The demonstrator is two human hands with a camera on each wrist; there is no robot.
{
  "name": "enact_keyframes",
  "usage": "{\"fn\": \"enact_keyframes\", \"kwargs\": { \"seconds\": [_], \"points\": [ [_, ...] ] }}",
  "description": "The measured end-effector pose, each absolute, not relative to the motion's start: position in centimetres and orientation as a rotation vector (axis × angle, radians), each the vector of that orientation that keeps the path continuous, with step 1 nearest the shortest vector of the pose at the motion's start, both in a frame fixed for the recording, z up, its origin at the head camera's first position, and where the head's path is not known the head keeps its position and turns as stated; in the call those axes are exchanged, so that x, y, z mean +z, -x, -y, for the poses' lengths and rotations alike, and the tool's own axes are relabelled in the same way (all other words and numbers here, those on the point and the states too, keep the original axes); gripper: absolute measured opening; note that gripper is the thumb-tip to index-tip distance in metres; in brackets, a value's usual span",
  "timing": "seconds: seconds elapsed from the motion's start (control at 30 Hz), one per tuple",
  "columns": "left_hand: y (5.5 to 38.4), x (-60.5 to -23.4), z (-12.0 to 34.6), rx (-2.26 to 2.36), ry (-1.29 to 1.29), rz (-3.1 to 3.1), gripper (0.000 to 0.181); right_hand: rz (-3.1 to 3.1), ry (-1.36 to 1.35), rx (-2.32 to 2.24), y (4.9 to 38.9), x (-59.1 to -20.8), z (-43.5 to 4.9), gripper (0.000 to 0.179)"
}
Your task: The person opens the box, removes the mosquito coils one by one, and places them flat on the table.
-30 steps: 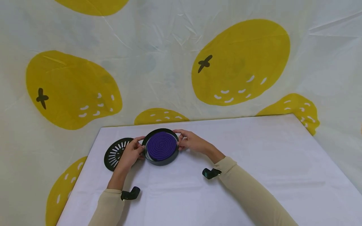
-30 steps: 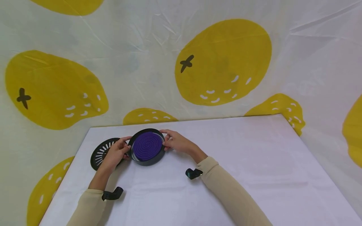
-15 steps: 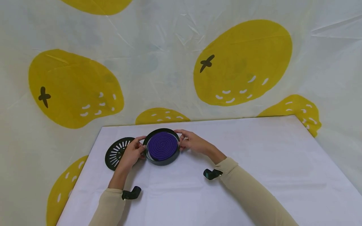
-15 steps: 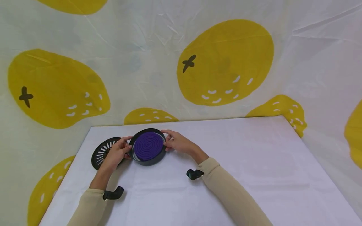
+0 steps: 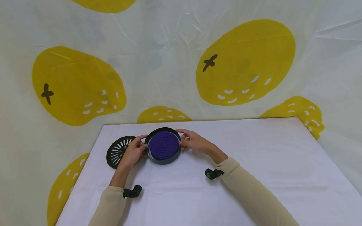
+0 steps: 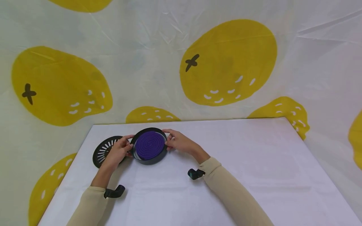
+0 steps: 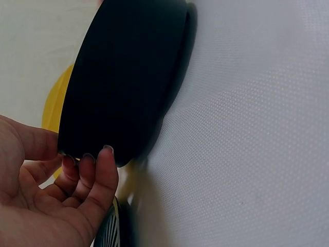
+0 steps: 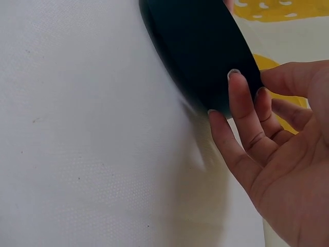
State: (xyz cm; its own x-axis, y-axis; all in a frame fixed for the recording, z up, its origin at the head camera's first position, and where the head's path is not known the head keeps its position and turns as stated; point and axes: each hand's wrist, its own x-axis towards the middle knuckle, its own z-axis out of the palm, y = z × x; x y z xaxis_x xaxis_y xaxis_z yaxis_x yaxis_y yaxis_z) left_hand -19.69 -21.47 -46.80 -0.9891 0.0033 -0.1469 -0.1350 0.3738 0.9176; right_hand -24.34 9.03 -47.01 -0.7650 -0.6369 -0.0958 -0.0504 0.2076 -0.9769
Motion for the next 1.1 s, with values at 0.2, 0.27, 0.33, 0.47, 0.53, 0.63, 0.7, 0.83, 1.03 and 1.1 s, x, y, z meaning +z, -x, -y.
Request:
{"fn": "enact_keyframes", "kwargs": {
  "seconds": [0.2,0.27,0.33,0.47,0.53,0.63,0.7,0.83,1.03,1.1],
  "points": [
    [19.7,-46.8,21.3,1.687,0.129,-2.495,0.044,-2.018,0.668,-1.555,24.6,-46.5,-9.3,0.063],
    [19.6,-46.8,21.3,1.683,0.127,-2.496,0.044,-2.034,0.68,-1.533,24.8,-46.2,-9.3,0.064],
    [19.6,-46.8,21.3,1.691,0.135,-2.491,0.044,-2.057,0.702,-1.498,24.9,-45.9,-9.3,0.063],
    [19.7,-46.8,21.4,1.699,0.132,-2.491,0.044,-2.164,0.777,-1.38,25.4,-45.3,-9.4,0.057],
    [19.8,-46.9,21.5,1.699,0.129,-2.491,0.045,-2.221,0.798,-1.323,25.7,-45.0,-9.3,0.053],
    [19.8,-47.0,21.5,1.7,0.123,-2.485,0.045,-2.284,0.79,-1.274,26.1,-44.4,-9.2,0.046],
    [19.8,-47.0,21.5,1.706,0.127,-2.477,0.044,-2.315,0.781,-1.26,26.4,-44.1,-9.0,0.042],
    [19.8,-47.1,21.4,1.72,0.124,-2.455,0.044,-2.373,0.798,-1.232,26.7,-43.4,-8.6,0.04],
    [19.8,-47.1,21.5,1.728,0.114,-2.427,0.044,-2.424,0.81,-1.169,26.9,-42.2,-7.8,0.038],
    [19.8,-47.1,21.4,1.725,0.117,-2.426,0.044,-2.431,0.824,-1.156,27.0,-41.8,-7.5,0.037]
  ]
}}
